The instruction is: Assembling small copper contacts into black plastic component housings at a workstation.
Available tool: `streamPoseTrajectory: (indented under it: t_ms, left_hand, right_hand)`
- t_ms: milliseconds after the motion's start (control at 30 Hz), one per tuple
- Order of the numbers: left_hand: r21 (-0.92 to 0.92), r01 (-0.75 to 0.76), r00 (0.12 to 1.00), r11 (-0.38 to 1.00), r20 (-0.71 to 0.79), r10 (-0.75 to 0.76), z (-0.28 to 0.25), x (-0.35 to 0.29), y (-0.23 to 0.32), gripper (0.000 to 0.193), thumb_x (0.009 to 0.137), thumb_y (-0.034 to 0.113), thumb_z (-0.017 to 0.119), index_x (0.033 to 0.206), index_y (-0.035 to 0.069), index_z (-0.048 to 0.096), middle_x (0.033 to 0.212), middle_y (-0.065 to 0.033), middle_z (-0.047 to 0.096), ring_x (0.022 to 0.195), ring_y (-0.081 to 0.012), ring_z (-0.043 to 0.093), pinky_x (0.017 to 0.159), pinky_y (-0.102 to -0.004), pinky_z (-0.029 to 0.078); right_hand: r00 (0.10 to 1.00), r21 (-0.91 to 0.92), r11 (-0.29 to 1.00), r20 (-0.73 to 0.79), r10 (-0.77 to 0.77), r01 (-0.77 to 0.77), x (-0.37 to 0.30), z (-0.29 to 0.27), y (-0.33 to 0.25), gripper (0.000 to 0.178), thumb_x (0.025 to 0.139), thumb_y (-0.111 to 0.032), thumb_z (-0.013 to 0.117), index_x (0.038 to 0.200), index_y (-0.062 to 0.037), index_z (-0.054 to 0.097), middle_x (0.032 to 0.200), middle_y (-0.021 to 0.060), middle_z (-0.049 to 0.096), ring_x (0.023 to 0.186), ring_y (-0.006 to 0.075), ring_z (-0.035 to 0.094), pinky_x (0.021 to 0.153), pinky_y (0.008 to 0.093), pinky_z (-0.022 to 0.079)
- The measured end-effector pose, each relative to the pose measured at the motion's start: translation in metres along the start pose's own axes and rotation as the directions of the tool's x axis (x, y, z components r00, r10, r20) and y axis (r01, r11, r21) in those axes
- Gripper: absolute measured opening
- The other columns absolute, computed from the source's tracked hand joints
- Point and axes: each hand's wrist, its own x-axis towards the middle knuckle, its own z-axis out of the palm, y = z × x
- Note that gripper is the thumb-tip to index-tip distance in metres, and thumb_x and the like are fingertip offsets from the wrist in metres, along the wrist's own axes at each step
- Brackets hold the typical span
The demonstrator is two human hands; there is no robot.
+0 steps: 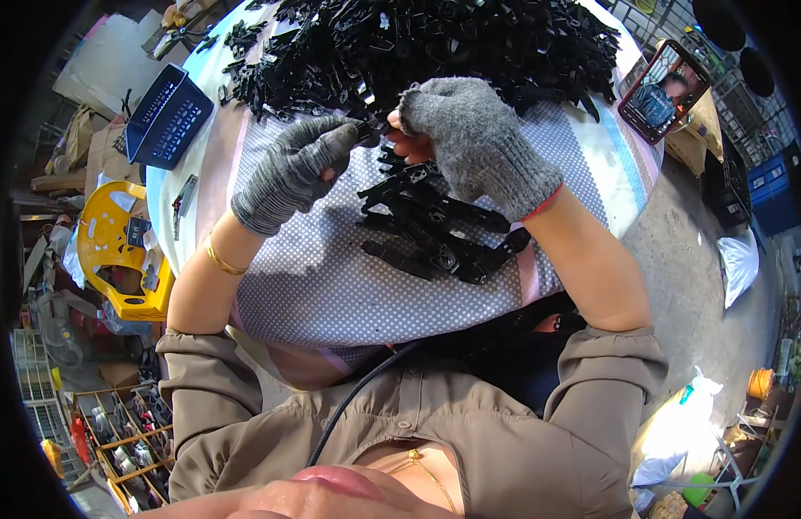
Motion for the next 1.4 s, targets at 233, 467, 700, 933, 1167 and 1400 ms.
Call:
streamPoseTrajectory:
  t_ms: [233, 467, 700, 933, 1167, 1400]
  left_hand:
    - [0.147, -0.205, 0.978, 0.967, -0.006, 0.209, 0.011, -0.003, 0.0, 0.029, 0.085, 0.025, 0.058, 0.103, 0.002, 0.059, 0.066, 0.002, 0.054, 0.058, -0.0043, 0.048, 0.05, -0.0193, 0.041]
    - [0.509, -0.439, 0.891, 0.74, 0.14, 0.432, 0.043, 0.001, -0.005, 0.018, 0.085, 0.019, 0.055, 0.093, 0.003, 0.059, 0.072, -0.011, 0.059, 0.06, -0.0217, 0.058, 0.055, -0.0302, 0.047]
    - [0.641, -0.439, 0.896, 0.63, 0.265, 0.356, 0.042, 0.0, 0.01, 0.022, 0.083, 0.025, 0.056, 0.095, 0.006, 0.06, 0.075, -0.0124, 0.058, 0.072, -0.0263, 0.059, 0.063, -0.0362, 0.049]
    - [0.857, -0.17, 0.821, 0.487, -0.149, 0.55, -0.058, 0.028, -0.02, 0.018, 0.08, 0.017, 0.061, 0.093, 0.006, 0.065, 0.089, -0.0099, 0.061, 0.08, -0.0237, 0.061, 0.071, -0.0311, 0.049]
    - [0.986, 0.141, 0.926, 0.086, -0.162, 0.34, -0.083, 0.044, -0.027, 0.023, 0.078, 0.017, 0.059, 0.1, 0.011, 0.061, 0.098, -0.0084, 0.056, 0.088, -0.0298, 0.055, 0.079, -0.0367, 0.045]
    - [0.984, 0.141, 0.975, -0.112, -0.119, 0.189, -0.049, 0.023, -0.007, 0.019, 0.079, 0.014, 0.057, 0.098, 0.01, 0.06, 0.097, -0.01, 0.059, 0.091, -0.0272, 0.054, 0.08, -0.0329, 0.044]
  right_hand:
    - [0.909, 0.025, 0.909, 0.052, 0.414, -0.416, 0.008, 0.005, -0.027, 0.026, 0.087, -0.023, 0.053, 0.096, 0.0005, 0.059, 0.083, 0.0122, 0.062, 0.083, 0.0202, 0.063, 0.077, 0.0291, 0.051]
    - [0.992, 0.357, 0.925, 0.032, 0.123, -0.126, -0.002, 0.032, -0.025, 0.067, 0.082, -0.06, 0.043, 0.108, 0.0013, 0.053, 0.097, 0.0141, 0.06, 0.092, 0.0214, 0.059, 0.085, 0.0309, 0.047]
    - [0.958, -0.023, 0.961, -0.074, -0.276, 0.275, 0.009, -0.004, -0.017, 0.063, 0.083, -0.061, 0.04, 0.09, -0.0024, 0.061, 0.079, 0.0101, 0.062, 0.075, 0.0168, 0.061, 0.064, 0.0292, 0.05]
    - [0.986, -0.934, 0.35, -0.006, 0.167, -0.065, -0.01, -0.043, -0.033, 0.036, 0.077, -0.04, 0.061, 0.066, -0.0059, 0.06, 0.063, 0.0044, 0.055, 0.062, 0.0143, 0.055, 0.058, 0.0322, 0.047]
    - [0.993, -0.957, 0.267, 0.107, -0.042, 0.115, -0.007, -0.004, -0.008, 0.017, 0.076, -0.017, 0.059, 0.088, -0.0054, 0.059, 0.08, 0.011, 0.058, 0.08, 0.0268, 0.058, 0.076, 0.0357, 0.047]
    - [0.981, -0.83, 0.527, 0.127, -0.145, 0.185, 0.003, -0.007, -0.004, 0.019, 0.077, -0.011, 0.06, 0.094, -0.003, 0.06, 0.079, 0.007, 0.06, 0.072, 0.0185, 0.058, 0.068, 0.0285, 0.049]
